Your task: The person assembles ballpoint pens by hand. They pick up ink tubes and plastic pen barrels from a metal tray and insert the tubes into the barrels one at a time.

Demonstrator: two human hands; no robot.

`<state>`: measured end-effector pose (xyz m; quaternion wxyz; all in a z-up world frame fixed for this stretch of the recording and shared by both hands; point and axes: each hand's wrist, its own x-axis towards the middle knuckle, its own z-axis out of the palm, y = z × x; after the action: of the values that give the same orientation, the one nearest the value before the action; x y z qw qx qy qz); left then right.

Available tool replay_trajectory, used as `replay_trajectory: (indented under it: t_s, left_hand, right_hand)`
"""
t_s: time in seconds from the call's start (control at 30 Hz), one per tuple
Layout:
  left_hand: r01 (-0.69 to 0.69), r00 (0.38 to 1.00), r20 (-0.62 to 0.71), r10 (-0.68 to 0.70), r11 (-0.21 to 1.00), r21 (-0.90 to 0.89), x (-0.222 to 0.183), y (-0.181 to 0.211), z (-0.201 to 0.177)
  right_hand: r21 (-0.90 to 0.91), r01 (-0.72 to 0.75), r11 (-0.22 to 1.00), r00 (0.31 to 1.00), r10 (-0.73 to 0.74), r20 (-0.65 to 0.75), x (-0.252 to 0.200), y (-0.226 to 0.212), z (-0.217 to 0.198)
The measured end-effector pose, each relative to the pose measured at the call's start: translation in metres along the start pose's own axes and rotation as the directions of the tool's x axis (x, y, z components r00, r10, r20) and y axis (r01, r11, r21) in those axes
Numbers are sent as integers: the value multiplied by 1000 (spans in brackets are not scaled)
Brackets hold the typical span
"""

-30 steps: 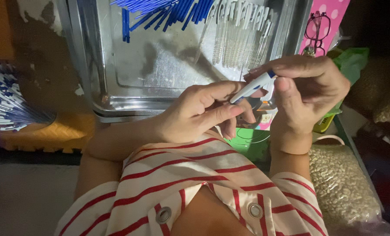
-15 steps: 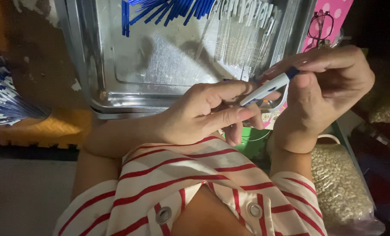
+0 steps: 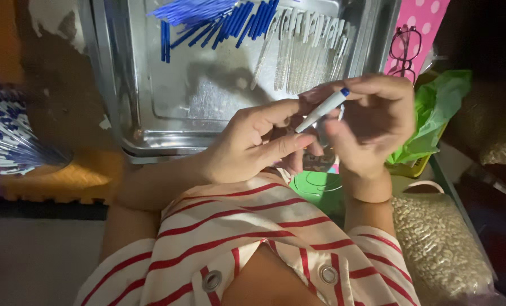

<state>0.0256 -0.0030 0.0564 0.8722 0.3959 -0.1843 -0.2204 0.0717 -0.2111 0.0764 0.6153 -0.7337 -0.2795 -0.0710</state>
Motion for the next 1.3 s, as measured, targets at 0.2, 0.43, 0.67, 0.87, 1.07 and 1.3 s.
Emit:
replay_trajectory:
  t_s: [0.2, 0.43, 0.67, 0.87, 1.07, 1.3]
  left_hand:
    - [58, 970, -241, 34, 928, 367, -4, -13, -3]
    - [57, 971, -235, 39, 920, 388, -5, -10, 1]
    - [101, 979, -197, -48, 957, 272, -5, -11, -2]
    - [87, 984, -161, -71, 992, 91, -6, -12, -1]
    - [62, 982, -181, -60, 998, 10, -11, -17, 2]
    - [64, 972, -234, -10, 973, 223, -6, -5, 1]
  right_hand:
    - [56, -137, 989, 974, 124, 189, 3, -16, 15]
    - [55, -171, 984, 965, 156, 209, -2, -15, 14]
    - [126, -142, 982, 981, 122, 154, -15, -1, 11]
    - [193, -143, 971, 983, 117, 142, -7, -2, 14]
    - [263, -103, 959, 975, 44, 219, -6, 8, 16]
    - [94, -155, 983, 977, 138, 166, -10, 0, 31]
